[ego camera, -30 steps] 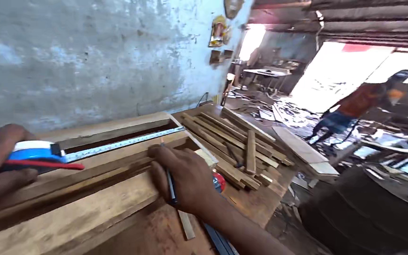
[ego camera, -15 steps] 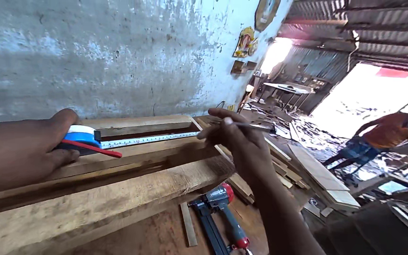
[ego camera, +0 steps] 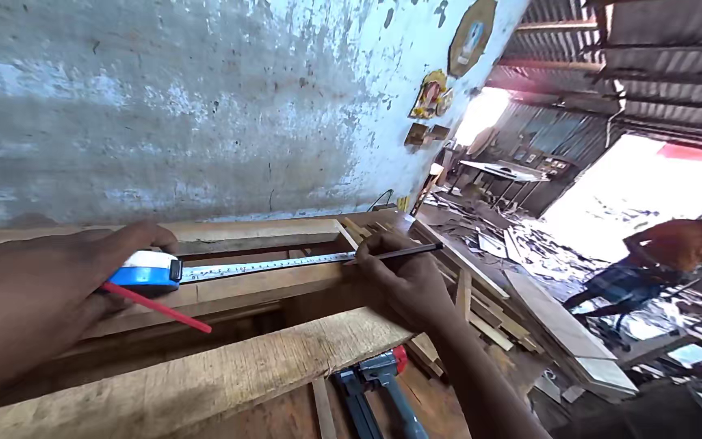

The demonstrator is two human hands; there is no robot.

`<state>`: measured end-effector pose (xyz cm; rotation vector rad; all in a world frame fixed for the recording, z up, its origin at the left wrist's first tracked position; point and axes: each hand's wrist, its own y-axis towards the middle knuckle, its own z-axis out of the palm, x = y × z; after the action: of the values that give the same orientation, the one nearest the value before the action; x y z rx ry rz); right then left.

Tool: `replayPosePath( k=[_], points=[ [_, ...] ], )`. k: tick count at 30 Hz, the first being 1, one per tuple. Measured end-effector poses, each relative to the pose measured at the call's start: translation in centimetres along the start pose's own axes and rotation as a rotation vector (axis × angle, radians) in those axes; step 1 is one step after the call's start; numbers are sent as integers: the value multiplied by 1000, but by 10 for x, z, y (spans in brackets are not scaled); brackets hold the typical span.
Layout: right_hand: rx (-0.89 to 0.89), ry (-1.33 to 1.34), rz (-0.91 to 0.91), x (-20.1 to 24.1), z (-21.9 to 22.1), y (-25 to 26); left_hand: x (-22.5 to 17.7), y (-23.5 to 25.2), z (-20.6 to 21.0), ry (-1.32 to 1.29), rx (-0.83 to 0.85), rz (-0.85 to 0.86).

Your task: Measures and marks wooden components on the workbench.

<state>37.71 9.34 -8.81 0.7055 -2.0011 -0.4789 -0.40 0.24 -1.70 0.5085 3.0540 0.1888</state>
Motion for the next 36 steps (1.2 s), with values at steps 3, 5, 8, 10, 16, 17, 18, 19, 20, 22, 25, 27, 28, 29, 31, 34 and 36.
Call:
replayPosePath(
  k=[3, 5, 8, 10, 16, 17, 18, 19, 20, 22, 25, 27, 28, 29, 31, 34, 36],
  points=[
    [19, -34, -34, 0, 1, 1, 3, 1, 1, -33, -22, 43],
    [6, -34, -47, 0, 2, 0, 6, 0, 1, -56, -8, 52],
    [-7, 0, -48, 0, 2, -1, 9, 0, 3, -81, -24, 63],
    [-20, 7, -49, 0, 2, -2, 10, 0, 4, -80, -39, 55],
    [-70, -109, -56, 1, 4, -6, 12, -4, 10, -59, -53, 82],
    [-73, -138, -49, 1, 4, -6, 11, -4, 10, -58, -55, 79],
    [-68, -158, -42, 2, 4, -5, 10, -4, 9, -55, -55, 76],
    [-58, -173, -34, 2, 4, -5, 11, -3, 10, -53, -61, 77],
    [-46, -193, -23, 2, 3, -4, 12, -3, 11, -51, -68, 88],
    [-25, -225, -18, 2, 3, -3, 17, -3, 14, -56, -96, 118],
    [-22, -236, -27, 2, 2, -3, 26, -3, 20, -34, -150, 173],
    [-23, -226, -29, 2, 2, -4, 29, -3, 23, -7, -169, 188],
    [-24, -225, -28, 2, 2, -4, 28, -4, 21, 0, -162, 182],
    [-24, -226, -28, 2, 2, -4, 27, -5, 20, 1, -155, 181],
    [-26, -234, -19, 3, 2, -4, 29, -4, 20, 1, -145, 190],
    [-25, -245, -2, 4, 2, -4, 30, -3, 23, -6, -164, 196],
    [-42, -210, -15, 3, 2, -4, 30, -4, 22, -6, -164, 194]
  ],
)
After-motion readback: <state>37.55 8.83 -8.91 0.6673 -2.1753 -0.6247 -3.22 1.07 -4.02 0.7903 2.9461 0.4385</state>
